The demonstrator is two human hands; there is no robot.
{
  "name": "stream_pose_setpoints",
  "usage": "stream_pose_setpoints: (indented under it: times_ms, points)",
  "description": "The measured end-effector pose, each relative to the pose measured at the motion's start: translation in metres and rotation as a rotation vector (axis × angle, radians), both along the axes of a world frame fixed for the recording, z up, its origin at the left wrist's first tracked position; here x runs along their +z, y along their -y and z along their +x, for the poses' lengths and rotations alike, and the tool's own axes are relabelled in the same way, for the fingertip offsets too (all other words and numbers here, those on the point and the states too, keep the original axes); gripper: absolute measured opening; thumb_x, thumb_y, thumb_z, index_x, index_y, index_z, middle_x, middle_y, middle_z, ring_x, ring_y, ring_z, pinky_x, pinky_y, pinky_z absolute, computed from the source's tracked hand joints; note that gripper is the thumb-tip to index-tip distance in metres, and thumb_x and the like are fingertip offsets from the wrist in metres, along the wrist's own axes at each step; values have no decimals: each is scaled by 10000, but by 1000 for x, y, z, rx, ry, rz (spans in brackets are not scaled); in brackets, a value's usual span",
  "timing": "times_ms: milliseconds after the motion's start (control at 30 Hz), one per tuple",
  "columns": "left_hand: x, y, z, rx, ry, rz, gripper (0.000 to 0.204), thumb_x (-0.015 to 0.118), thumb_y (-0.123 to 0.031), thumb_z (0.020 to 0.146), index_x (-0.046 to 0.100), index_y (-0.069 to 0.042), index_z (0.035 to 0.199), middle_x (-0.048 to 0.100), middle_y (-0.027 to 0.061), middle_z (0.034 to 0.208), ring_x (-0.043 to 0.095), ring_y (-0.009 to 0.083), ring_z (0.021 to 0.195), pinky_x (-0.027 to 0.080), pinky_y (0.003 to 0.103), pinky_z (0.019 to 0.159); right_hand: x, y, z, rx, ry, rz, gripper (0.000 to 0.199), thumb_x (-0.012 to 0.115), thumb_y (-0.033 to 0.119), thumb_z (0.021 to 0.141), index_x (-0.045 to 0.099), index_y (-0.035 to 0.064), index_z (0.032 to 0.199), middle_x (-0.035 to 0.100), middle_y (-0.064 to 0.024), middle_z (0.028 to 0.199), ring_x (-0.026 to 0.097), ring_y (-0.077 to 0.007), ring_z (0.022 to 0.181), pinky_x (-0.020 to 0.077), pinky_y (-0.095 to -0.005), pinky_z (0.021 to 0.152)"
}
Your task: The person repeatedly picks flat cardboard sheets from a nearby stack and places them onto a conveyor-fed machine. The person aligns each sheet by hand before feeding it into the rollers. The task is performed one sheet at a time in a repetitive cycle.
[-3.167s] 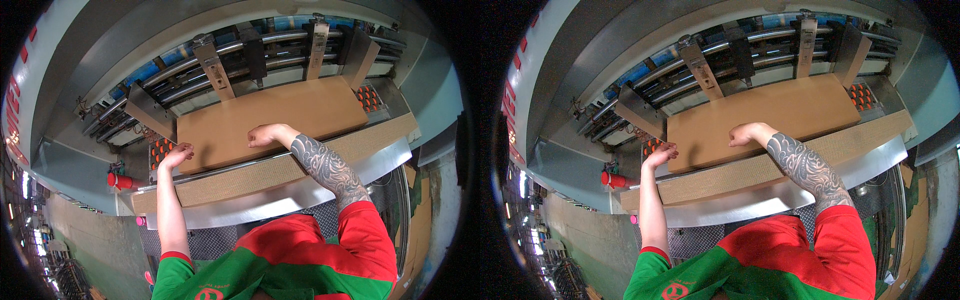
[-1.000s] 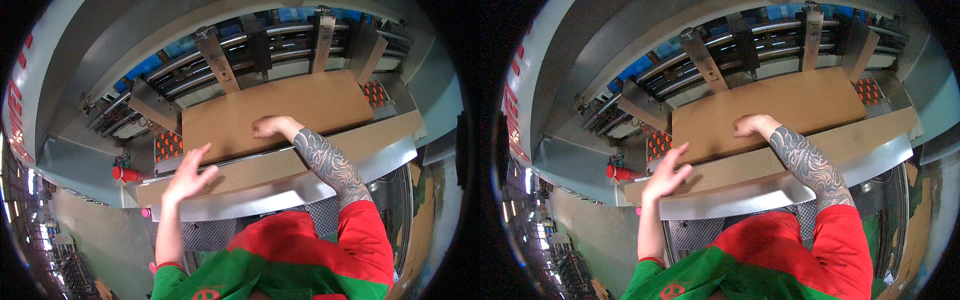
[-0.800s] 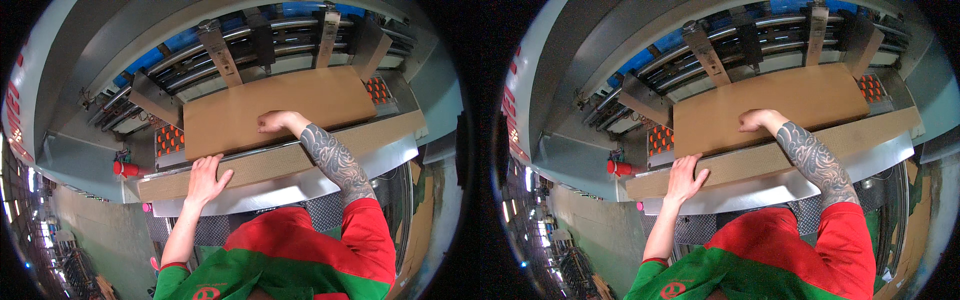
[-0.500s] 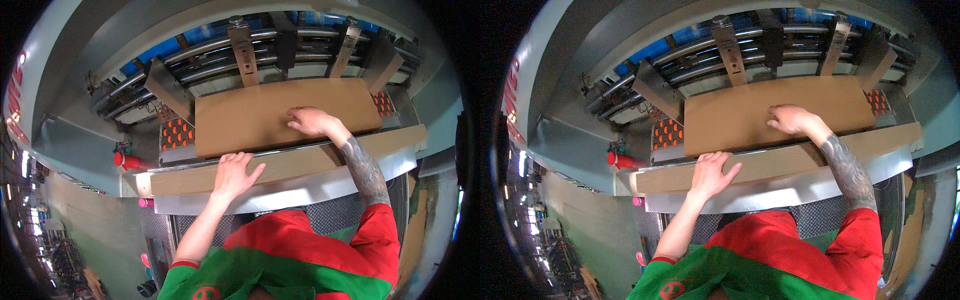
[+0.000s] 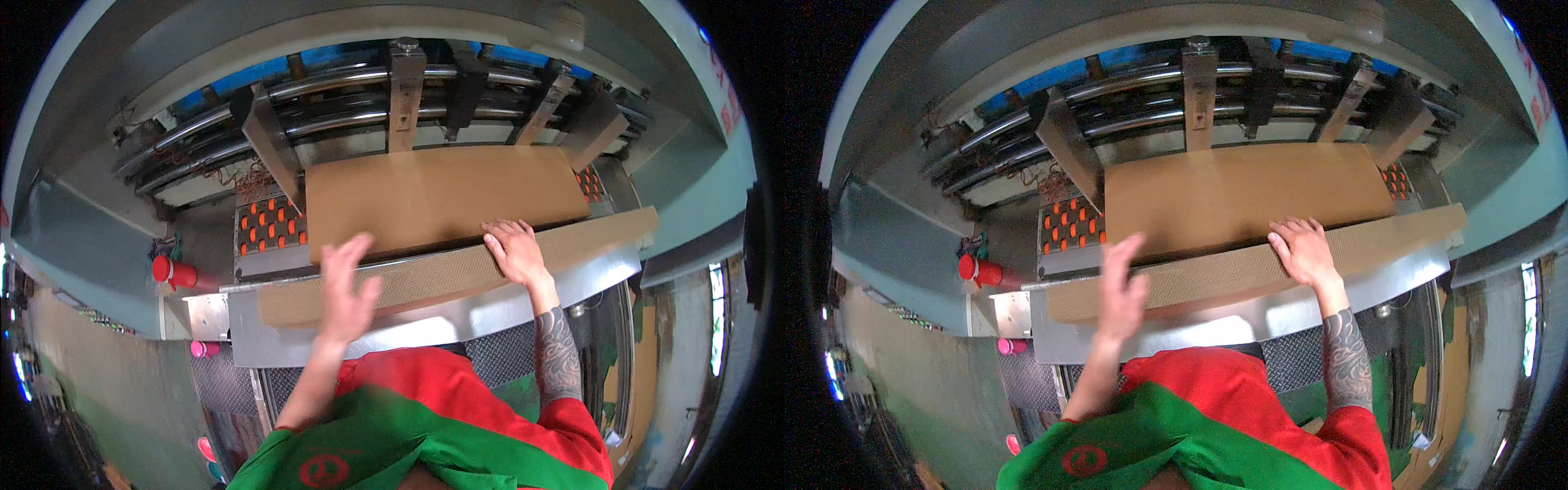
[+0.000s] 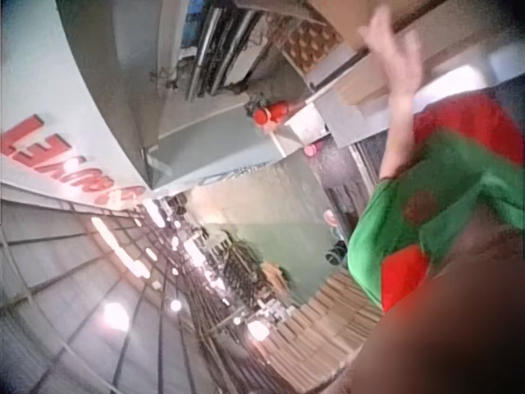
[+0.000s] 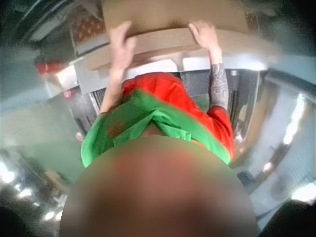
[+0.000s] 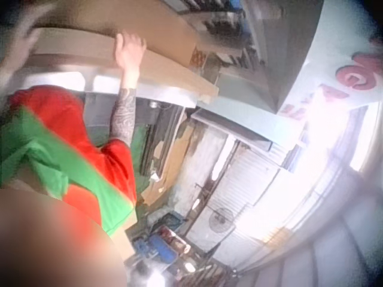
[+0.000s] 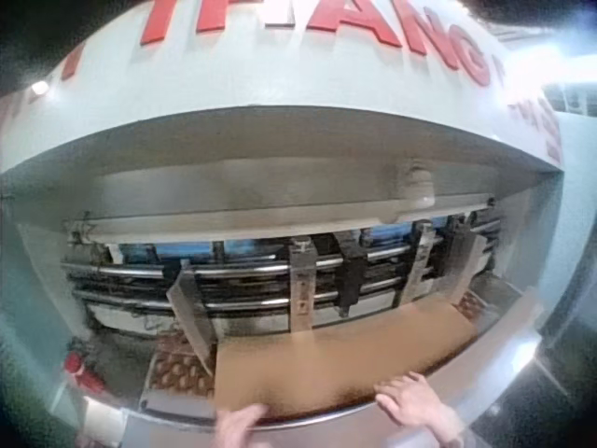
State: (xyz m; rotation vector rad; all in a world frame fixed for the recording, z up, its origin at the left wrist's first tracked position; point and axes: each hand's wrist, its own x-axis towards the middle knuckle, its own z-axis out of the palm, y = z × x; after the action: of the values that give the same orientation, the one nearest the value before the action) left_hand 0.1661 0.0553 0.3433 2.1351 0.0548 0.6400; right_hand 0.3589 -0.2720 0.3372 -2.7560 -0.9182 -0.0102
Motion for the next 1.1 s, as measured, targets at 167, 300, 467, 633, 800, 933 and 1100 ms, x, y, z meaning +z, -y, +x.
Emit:
stream_pose_setpoints:
  times_ms: [167,300,467,633,800,933,1100]
  points:
    - [-34,-119,-79,213,306,-413,866,341,-662,1039,490,36,1530,517,214,1578,440,331,1506,190,542,1298,4,-4,2,-5,-16,-32,467,474,412,1102,693,78,1344,709,-139,1310,607,-332,1304,354,-569,1202]
    - [-73,-138,-93,157,223,-489,937,299,-713,1052,351,31,1618,431,229,1641,343,335,1567,203,505,1298,5,-9,1,11,24,2,460,483,409,1100,700,71,1324,723,-143,1252,629,-340,1248,376,-555,1183]
    - [-100,-127,-91,115,231,-619,948,359,-716,1041,371,50,1599,541,231,1486,504,313,1377,356,449,1180,5,-10,2,13,2,-10,432,503,378,1092,720,53,1277,735,-154,1210,636,-350,1234,406,-512,1153]
    - [-102,-135,-92,183,174,-455,622,395,-454,1079,561,74,1364,636,199,1245,632,274,1113,483,412,1004,6,-11,-2,61,65,26,415,510,356,1086,724,34,1238,735,-158,1138,645,-366,1185,419,-491,1136]
    - [-105,-128,-86,253,251,-533,435,386,-271,1058,605,77,1199,659,173,1132,663,273,1037,517,394,939,17,-17,-9,-22,-2,-45,437,519,365,1079,669,40,1329,706,-167,1236,607,-361,1269,354,-529,1185]
    - [-101,-127,-86,282,245,-482,417,402,-237,1024,619,80,1185,673,172,1094,669,281,1030,521,403,940,31,-61,-41,-10,36,-40,546,573,423,1043,593,41,1432,636,-205,1385,546,-378,1366,272,-560,1247]
    - [-96,-128,-83,275,256,-490,422,430,-248,1000,623,79,1186,682,180,1083,675,283,1030,520,397,939,33,-140,-107,440,-11,58,974,729,643,867,436,36,1570,472,-205,1575,398,-369,1518,259,-616,1249]
